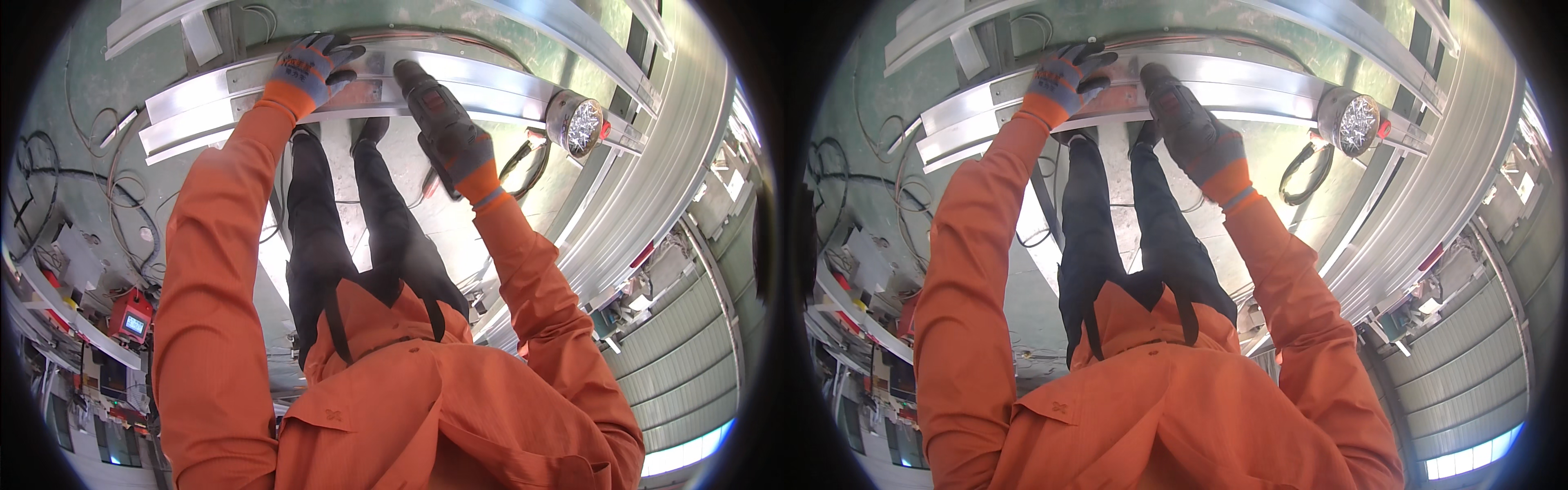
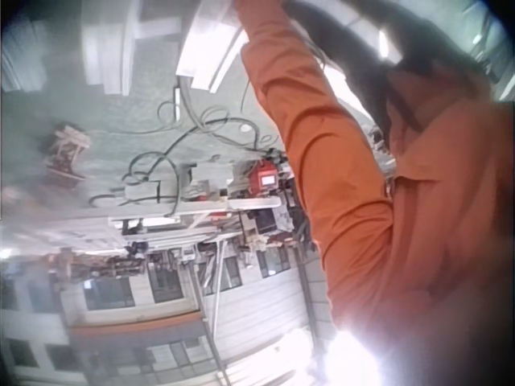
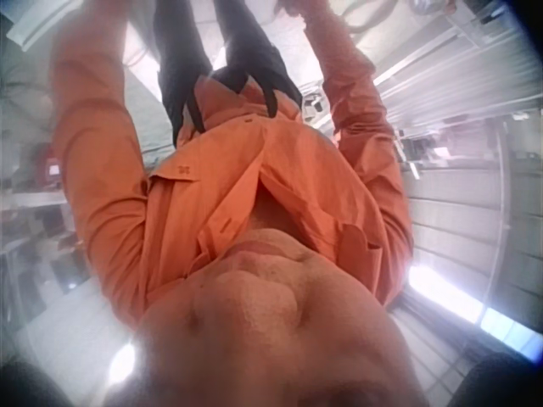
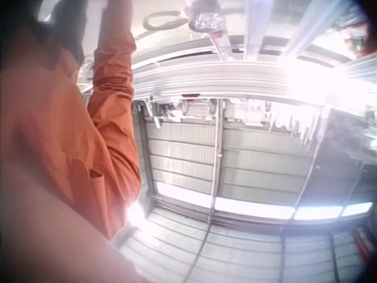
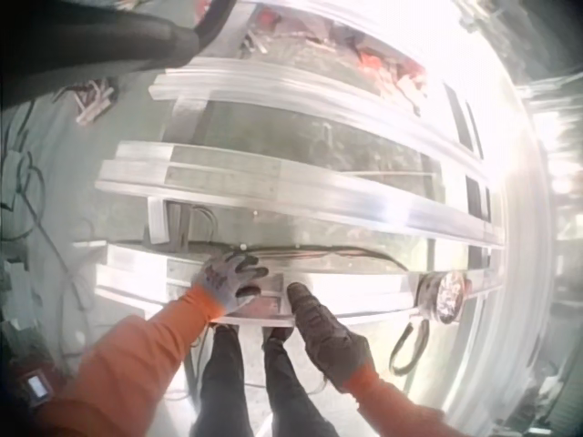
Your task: The person picks up a metal frame and positions it on a workbench. They then use a cordless drill to drive screws into the frame, securing it in place. The person continues to align and fasten additional sections of the frame.
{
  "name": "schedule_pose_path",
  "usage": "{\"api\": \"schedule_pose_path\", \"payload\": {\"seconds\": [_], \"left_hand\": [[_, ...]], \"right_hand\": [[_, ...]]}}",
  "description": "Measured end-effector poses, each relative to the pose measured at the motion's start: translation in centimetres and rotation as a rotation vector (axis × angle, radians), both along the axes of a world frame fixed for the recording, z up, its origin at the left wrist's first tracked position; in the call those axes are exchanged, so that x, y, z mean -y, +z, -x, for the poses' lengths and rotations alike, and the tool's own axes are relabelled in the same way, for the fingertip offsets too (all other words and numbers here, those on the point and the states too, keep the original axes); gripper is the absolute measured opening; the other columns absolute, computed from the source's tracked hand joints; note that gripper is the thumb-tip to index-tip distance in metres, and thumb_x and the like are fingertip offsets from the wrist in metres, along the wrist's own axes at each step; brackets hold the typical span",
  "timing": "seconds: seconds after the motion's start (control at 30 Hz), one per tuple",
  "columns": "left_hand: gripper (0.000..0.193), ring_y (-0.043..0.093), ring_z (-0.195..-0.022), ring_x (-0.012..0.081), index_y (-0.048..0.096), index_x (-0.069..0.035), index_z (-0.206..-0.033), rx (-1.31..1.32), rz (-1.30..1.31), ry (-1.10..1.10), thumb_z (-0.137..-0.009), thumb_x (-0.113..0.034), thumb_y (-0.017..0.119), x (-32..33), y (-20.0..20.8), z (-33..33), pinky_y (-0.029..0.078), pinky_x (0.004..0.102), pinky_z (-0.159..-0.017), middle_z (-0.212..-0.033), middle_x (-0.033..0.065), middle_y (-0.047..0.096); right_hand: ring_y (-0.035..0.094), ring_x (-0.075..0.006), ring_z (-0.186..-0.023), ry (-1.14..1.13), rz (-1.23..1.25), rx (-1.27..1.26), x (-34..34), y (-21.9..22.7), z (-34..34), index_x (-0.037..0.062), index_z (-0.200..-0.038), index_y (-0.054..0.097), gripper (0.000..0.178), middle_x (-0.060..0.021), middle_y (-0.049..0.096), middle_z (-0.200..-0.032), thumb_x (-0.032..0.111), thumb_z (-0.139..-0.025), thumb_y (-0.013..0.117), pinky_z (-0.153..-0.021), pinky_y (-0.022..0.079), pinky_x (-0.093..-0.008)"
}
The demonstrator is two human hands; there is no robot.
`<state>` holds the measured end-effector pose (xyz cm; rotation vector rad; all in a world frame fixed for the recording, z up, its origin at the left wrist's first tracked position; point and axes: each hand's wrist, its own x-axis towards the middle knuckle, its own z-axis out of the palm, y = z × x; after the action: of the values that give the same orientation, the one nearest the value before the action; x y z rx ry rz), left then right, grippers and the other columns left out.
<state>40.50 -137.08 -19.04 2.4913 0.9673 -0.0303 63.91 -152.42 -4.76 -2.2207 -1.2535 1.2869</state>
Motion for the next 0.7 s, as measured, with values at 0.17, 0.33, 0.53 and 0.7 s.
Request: {"api": "schedule_pose_path", "payload": {"seconds": [0.17, 0.33, 0.53, 0.7], "left_hand": [[0.051, 0.059, -0.123, 0.0285, 0.057, -0.036, -0.140, 0.033, -0.015, -0.027, -0.090, -0.044, 0.067, -0.5, -0.4, 0.0, 0.048, 0.0461, -0.101, -0.142, -0.0001, 0.059], [0.049, 0.059, -0.122, 0.0295, 0.057, -0.036, -0.139, 0.051, 0.012, -0.018, -0.092, -0.046, 0.064, -0.7, 1.1, 0.0, 0.049, 0.0459, -0.100, -0.139, -0.0005, 0.061], [0.045, 0.060, -0.118, 0.0296, 0.059, -0.031, -0.136, 0.110, -0.038, -0.019, -0.093, -0.044, 0.063, -0.3, 0.8, 0.2, 0.047, 0.0461, -0.101, -0.134, 0.0016, 0.063], [0.045, 0.061, -0.115, 0.0301, 0.059, -0.029, -0.137, 0.071, 0.049, -0.040, -0.093, -0.042, 0.062, -0.8, 1.7, 0.1, 0.047, 0.0461, -0.102, -0.132, 0.0029, 0.064]], "right_hand": [[0.069, -0.0173, -0.076, -0.372, 0.047, -0.369, 2.4, -3.6, 0.4, 0.0009, -0.115, 0.067, 0.031, -0.0105, 0.071, -0.092, 0.011, -0.086, 0.073, -0.067, 0.056, -0.0334], [0.067, -0.0146, -0.078, -0.471, 0.153, -0.538, 1.1, -3.3, 0.3, -0.0013, -0.116, 0.065, 0.031, -0.0060, 0.069, -0.093, 0.006, -0.086, 0.073, -0.067, 0.056, -0.0322], [0.068, -0.0205, -0.076, -0.432, 0.155, -0.376, 1.0, -3.5, 0.4, -0.0007, -0.110, 0.066, 0.029, -0.0093, 0.070, -0.089, 0.015, -0.087, 0.074, -0.068, 0.055, -0.0365], [0.069, -0.0259, -0.084, 0.172, 0.222, 0.056, -3.2, -0.1, 0.4, 0.0022, -0.113, 0.065, 0.033, -0.0143, 0.072, -0.096, 0.014, -0.083, 0.074, -0.074, 0.055, -0.0376]]}}
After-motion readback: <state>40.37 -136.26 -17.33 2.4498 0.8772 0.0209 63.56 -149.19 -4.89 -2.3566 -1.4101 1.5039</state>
